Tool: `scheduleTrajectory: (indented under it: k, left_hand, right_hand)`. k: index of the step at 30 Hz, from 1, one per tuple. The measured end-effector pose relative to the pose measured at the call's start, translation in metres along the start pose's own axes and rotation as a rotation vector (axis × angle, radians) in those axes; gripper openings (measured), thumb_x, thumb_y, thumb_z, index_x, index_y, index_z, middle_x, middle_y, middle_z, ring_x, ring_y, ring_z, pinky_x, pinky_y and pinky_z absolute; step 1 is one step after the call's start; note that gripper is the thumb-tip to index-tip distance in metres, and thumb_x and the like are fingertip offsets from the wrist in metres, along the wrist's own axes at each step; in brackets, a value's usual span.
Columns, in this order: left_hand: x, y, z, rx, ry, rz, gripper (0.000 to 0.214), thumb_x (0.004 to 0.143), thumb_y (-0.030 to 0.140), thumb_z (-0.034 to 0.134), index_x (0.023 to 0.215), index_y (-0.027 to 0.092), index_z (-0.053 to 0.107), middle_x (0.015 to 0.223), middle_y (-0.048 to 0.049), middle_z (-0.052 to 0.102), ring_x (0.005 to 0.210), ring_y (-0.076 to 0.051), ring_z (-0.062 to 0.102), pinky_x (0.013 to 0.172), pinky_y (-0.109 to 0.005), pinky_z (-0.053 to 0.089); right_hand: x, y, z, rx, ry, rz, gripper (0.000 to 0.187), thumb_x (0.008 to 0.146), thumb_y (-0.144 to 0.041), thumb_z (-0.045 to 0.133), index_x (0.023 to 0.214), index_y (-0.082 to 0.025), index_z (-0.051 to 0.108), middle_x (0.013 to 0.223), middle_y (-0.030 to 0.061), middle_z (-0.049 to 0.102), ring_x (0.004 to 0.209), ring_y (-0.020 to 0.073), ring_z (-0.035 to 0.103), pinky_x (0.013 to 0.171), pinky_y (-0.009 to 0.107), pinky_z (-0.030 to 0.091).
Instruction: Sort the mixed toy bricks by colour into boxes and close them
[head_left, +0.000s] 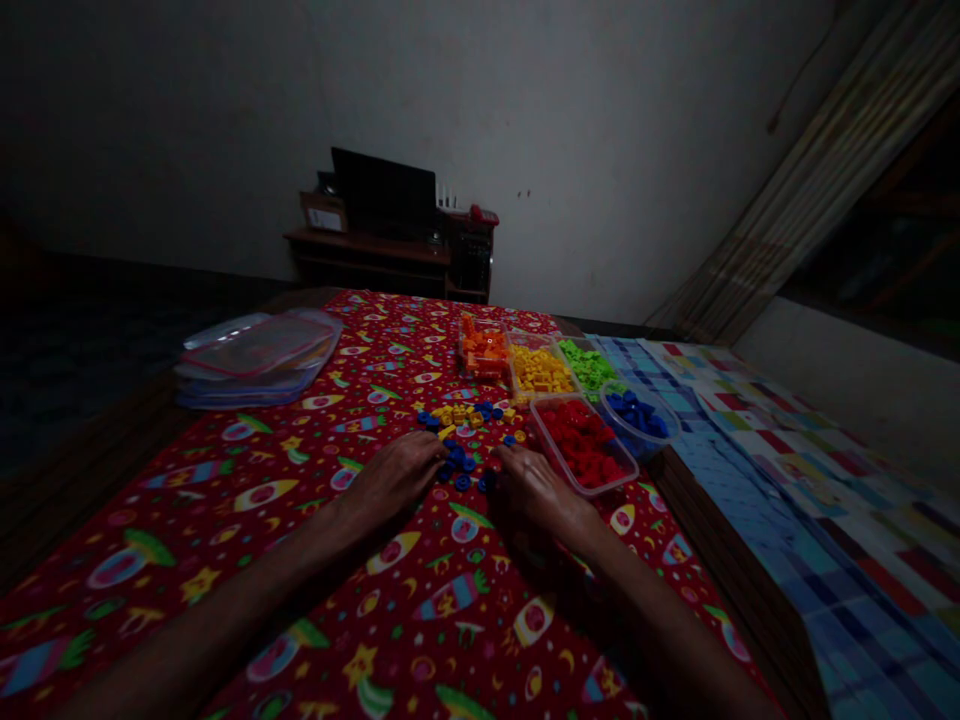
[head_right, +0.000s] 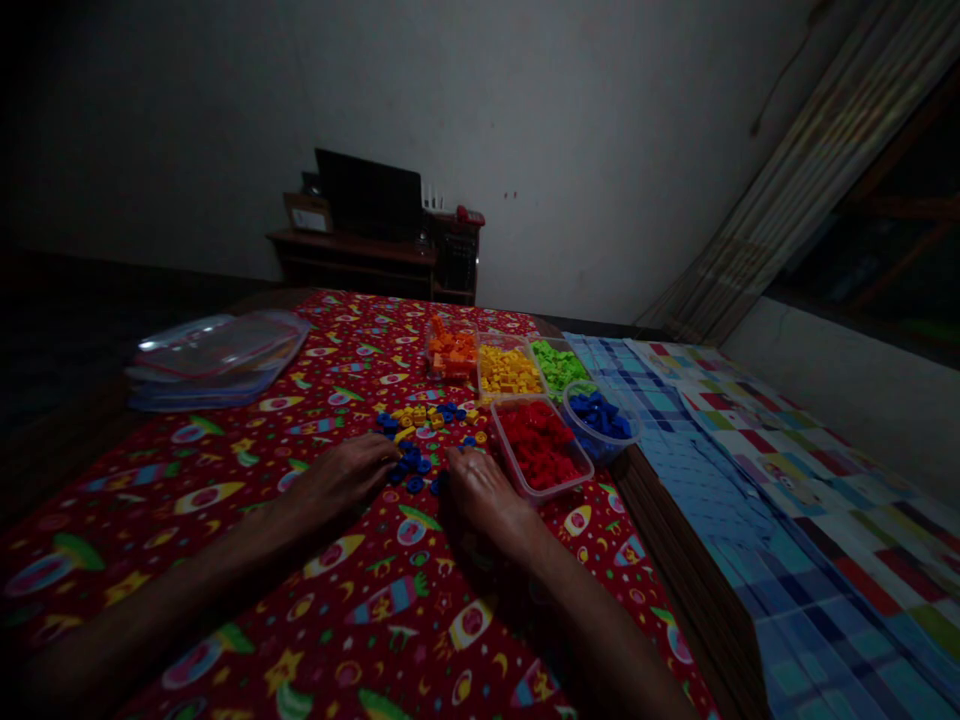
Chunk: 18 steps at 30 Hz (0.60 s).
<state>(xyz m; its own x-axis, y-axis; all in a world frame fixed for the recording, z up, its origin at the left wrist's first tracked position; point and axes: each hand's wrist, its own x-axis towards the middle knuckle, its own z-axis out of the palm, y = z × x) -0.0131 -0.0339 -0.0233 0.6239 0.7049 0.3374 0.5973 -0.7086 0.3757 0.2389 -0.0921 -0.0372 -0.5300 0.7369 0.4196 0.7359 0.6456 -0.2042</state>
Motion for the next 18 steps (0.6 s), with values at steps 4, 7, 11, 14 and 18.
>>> scheduleTrajectory:
  k: [4, 7, 11, 14, 18]
  left_hand:
    - [0.0, -0.001, 0.001, -0.006, 0.006, 0.014, 0.022, 0.092, 0.024, 0.041, 0.089, 0.018, 0.061, 0.091, -0.0069, 0.062, 0.084, -0.018, 0.059, 0.076, -0.03, 0.046]
    - [0.0, 0.0, 0.0, 0.011, 0.0, 0.023, 0.022, 0.092, 0.024, 0.04, 0.09, 0.017, 0.061, 0.092, -0.0074, 0.062, 0.085, -0.019, 0.059, 0.078, -0.031, 0.046]
    - [0.001, 0.002, 0.0, 0.035, -0.006, 0.024, 0.022, 0.092, 0.024, 0.041, 0.091, 0.017, 0.062, 0.092, -0.0076, 0.063, 0.084, -0.019, 0.058, 0.078, -0.032, 0.047]
    - [0.001, 0.004, 0.0, 0.025, -0.011, 0.005, 0.022, 0.091, 0.022, 0.041, 0.094, 0.018, 0.063, 0.094, -0.0077, 0.063, 0.085, -0.019, 0.059, 0.079, -0.032, 0.047]
    - [0.0, 0.005, -0.001, 0.011, -0.004, 0.001, 0.023, 0.09, 0.022, 0.041, 0.094, 0.018, 0.063, 0.094, -0.0075, 0.063, 0.086, -0.019, 0.059, 0.08, -0.032, 0.047]
  right_hand:
    - [0.005, -0.004, 0.0, -0.02, -0.083, -0.061, 0.049, 0.087, -0.005, 0.036, 0.134, -0.017, 0.036, 0.113, 0.0111, 0.053, 0.114, 0.0212, 0.047, 0.1, 0.041, 0.042]
    - [0.009, -0.002, -0.001, 0.023, -0.084, -0.027, 0.043, 0.088, -0.007, 0.039, 0.131, -0.015, 0.038, 0.112, 0.0121, 0.053, 0.111, 0.0208, 0.048, 0.098, 0.04, 0.044]
    - [0.011, -0.002, -0.002, 0.112, -0.082, 0.025, 0.037, 0.091, -0.016, 0.042, 0.127, -0.017, 0.039, 0.112, 0.0108, 0.054, 0.108, 0.0201, 0.049, 0.095, 0.038, 0.044]
    - [0.01, -0.01, 0.001, 0.151, -0.117, 0.007, 0.037, 0.09, -0.017, 0.043, 0.127, -0.018, 0.04, 0.114, 0.0105, 0.053, 0.111, 0.02, 0.049, 0.095, 0.036, 0.044]
    - [0.014, -0.022, 0.001, 0.168, -0.122, -0.012, 0.035, 0.09, -0.015, 0.044, 0.125, -0.017, 0.044, 0.115, 0.0109, 0.055, 0.109, 0.0196, 0.049, 0.094, 0.034, 0.042]
